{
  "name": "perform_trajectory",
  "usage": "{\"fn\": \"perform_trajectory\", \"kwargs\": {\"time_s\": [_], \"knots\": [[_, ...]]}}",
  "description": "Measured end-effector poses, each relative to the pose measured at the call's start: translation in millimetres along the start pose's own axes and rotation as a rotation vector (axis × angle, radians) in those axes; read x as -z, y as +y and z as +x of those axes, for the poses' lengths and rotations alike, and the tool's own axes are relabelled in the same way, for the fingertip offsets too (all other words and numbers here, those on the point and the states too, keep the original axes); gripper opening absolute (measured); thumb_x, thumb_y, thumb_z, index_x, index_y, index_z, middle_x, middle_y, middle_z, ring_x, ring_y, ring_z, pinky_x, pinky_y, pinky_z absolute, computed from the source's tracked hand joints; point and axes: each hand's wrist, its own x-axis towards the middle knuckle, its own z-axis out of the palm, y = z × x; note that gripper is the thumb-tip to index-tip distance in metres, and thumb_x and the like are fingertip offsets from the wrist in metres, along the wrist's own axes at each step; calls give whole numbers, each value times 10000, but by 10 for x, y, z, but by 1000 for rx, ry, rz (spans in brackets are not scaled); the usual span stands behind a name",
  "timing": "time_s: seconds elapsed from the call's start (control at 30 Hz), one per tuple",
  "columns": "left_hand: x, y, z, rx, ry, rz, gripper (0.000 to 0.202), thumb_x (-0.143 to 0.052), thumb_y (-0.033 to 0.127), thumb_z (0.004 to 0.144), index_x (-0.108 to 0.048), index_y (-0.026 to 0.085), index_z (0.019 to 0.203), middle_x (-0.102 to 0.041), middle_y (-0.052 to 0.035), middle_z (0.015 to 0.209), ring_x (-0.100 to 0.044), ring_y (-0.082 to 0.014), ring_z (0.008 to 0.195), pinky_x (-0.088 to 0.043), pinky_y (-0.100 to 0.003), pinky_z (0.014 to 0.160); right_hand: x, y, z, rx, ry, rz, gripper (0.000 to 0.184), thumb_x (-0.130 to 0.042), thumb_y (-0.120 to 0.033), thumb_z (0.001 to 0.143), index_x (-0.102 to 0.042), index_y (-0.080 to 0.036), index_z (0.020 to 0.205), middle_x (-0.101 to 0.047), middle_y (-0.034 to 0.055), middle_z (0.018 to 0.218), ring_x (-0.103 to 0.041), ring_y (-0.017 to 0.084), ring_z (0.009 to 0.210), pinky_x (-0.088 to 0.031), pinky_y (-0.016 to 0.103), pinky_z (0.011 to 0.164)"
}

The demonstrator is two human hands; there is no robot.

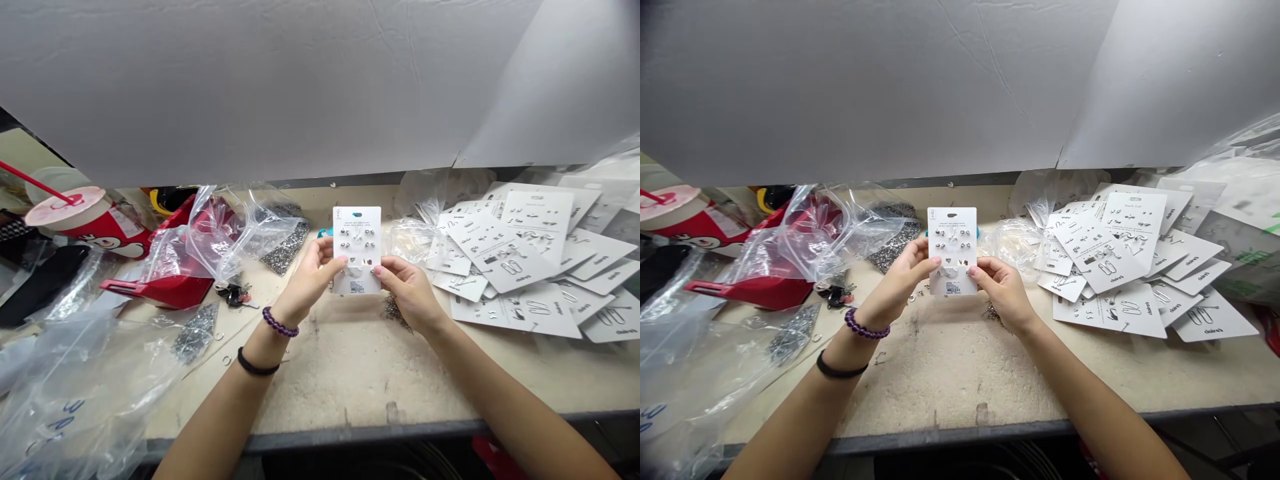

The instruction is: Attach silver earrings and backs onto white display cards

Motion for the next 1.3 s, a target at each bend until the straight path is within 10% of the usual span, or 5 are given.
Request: {"fn": "perform_trajectory", "kwargs": {"time_s": [0.13, 0.33, 1.3], "knots": [[-61, -61, 3, -1, -201, -26, 505, -650, 237, 711, -426, 140, 1153, -548, -127, 1184, -539, -220, 1056, -454, -350, 874, -15, -1, -12, 37, 7, -73, 196, -612, -370, 753, -624, -195, 842, -642, 19, 805, -582, 139, 713, -477, 260, 634], [-155, -241, 31, -15, -23, -100, 483, -726, 267, 620, -519, 97, 1022, -612, -154, 1085, -602, -240, 920, -494, -336, 754, -43, 1, -32, 41, -3, -96, 194, -603, -371, 756, -616, -188, 821, -657, 27, 818, -609, 161, 759, -497, 290, 693], [-189, -284, 47, -19, -11, -156, 365, -632, 289, 725, -554, 100, 1027, -622, -130, 1078, -582, -218, 940, -455, -332, 804, -43, 27, -33, 29, 49, -37, 166, -630, -342, 746, -622, -191, 816, -652, 17, 808, -592, 148, 741, -488, 257, 669]]}}
